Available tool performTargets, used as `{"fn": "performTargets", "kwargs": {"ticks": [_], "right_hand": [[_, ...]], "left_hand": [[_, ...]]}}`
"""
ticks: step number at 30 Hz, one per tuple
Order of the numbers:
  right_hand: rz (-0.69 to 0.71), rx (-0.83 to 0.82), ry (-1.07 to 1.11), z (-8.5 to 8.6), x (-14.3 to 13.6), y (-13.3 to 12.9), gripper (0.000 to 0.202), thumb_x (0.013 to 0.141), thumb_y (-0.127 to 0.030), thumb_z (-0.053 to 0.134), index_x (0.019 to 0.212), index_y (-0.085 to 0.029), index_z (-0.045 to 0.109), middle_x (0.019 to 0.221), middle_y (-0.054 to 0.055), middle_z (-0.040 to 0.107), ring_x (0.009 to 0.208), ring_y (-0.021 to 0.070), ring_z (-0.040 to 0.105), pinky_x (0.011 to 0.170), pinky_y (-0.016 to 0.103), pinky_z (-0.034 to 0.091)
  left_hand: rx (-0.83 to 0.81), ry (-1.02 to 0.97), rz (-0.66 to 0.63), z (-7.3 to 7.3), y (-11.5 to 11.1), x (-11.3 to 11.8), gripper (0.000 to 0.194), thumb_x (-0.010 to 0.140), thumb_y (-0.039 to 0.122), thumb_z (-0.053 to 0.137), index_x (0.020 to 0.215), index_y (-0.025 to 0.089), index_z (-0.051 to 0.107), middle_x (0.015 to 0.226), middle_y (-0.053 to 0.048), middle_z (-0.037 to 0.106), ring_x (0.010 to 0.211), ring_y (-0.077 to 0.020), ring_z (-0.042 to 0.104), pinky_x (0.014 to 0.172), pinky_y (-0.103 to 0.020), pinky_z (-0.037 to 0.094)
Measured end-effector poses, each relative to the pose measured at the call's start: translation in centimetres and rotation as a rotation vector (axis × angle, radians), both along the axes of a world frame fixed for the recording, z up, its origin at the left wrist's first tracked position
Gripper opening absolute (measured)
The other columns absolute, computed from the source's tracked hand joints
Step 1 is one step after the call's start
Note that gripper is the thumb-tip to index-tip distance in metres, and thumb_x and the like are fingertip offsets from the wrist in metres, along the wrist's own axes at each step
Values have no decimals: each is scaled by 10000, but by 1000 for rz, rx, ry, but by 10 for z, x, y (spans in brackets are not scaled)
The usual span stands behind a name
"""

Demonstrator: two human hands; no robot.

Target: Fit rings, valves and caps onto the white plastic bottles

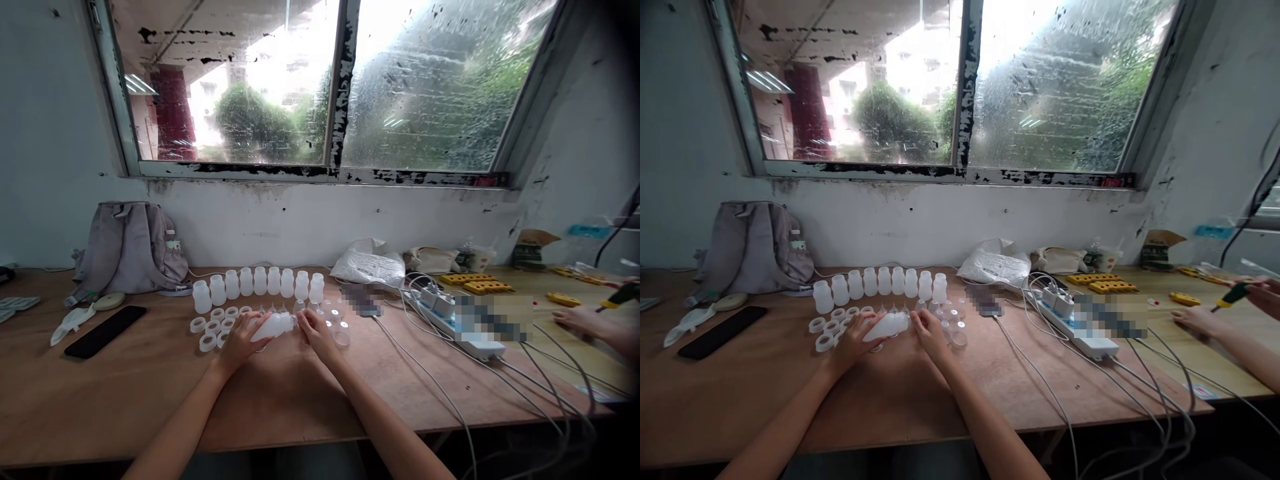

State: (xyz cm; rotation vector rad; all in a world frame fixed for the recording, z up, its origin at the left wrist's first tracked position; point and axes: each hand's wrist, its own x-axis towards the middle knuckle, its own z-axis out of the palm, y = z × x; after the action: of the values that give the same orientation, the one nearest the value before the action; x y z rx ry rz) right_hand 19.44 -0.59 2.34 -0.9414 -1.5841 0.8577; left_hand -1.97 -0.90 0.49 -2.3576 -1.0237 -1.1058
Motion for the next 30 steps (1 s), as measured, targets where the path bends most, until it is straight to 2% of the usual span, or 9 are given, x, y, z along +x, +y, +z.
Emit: {"fn": "performTargets", "kwargs": {"ticks": [1, 3, 5, 8, 12, 14, 23, 27, 30], "right_hand": [[41, -7, 24, 3, 0, -2, 267, 764, -443, 499, 838, -188, 525, 670, -15, 487, 491, 83, 443, 414, 199, 346], [147, -28, 43, 8, 0, -6, 396, 714, -395, 583, 1060, -229, 487, 865, 13, 531, 585, 92, 517, 496, 215, 422], [246, -50, 35, 9, -1, -8, 481, 680, -359, 628, 1120, -242, 471, 946, 26, 541, 679, 110, 557, 597, 242, 461], [247, -61, 12, 7, -4, -7, 418, 664, -367, 642, 1028, -196, 528, 846, 27, 589, 717, 142, 577, 640, 264, 466], [6, -28, -99, 2, -6, -6, 287, 694, -440, 592, 750, -166, 531, 569, -4, 568, 534, 138, 557, 500, 234, 410], [-38, -22, -144, 2, -6, -7, 297, 709, -466, 562, 703, -177, 495, 474, -36, 512, 430, 118, 503, 429, 217, 355], [-221, 65, -249, 4, -8, -7, 395, 692, -460, 561, 515, -188, 337, 481, -54, 352, 469, 85, 351, 455, 212, 251], [-198, 43, -212, 2, -7, -4, 386, 695, -461, 553, 517, -187, 346, 487, -55, 339, 471, 83, 339, 449, 210, 237], [-26, 3, -197, 4, 0, -1, 314, 670, -459, 589, 612, -183, 452, 507, -55, 387, 471, 86, 365, 434, 202, 247]], "left_hand": [[-23, -18, -2, -1, 0, 1, 498, 802, 363, 503, 1267, 248, 370, 1009, -76, 516, 949, -198, 496, 832, -334, 433], [-57, -39, -7, -3, 1, 1, 501, 802, 380, 496, 1267, 253, 360, 1011, -76, 522, 952, -199, 502, 822, -338, 442], [-67, -36, -25, -3, 1, 2, 487, 805, 393, 486, 1257, 254, 366, 1030, -75, 533, 969, -203, 507, 832, -349, 439], [-71, 1, -53, 0, 1, 4, 466, 816, 401, 463, 1239, 227, 370, 1083, -75, 546, 1008, -204, 508, 863, -359, 426], [3, 57, -27, 2, -1, 10, 460, 814, 396, 468, 1220, 199, 376, 1047, -69, 581, 970, -205, 537, 881, -386, 408], [40, 68, -4, 2, -2, 12, 466, 811, 389, 476, 1221, 191, 374, 1030, -70, 590, 949, -206, 545, 876, -388, 403], [10, 87, 51, -3, -7, 19, 417, 814, 414, 462, 1152, 171, 437, 983, -76, 598, 922, -205, 554, 860, -393, 347], [23, 93, 73, -3, -7, 19, 419, 817, 408, 462, 1163, 174, 429, 997, -74, 594, 937, -205, 549, 869, -396, 329], [37, 95, 62, -1, -6, 16, 425, 814, 401, 469, 1171, 177, 421, 1021, -74, 592, 937, -206, 554, 878, -396, 333]]}}
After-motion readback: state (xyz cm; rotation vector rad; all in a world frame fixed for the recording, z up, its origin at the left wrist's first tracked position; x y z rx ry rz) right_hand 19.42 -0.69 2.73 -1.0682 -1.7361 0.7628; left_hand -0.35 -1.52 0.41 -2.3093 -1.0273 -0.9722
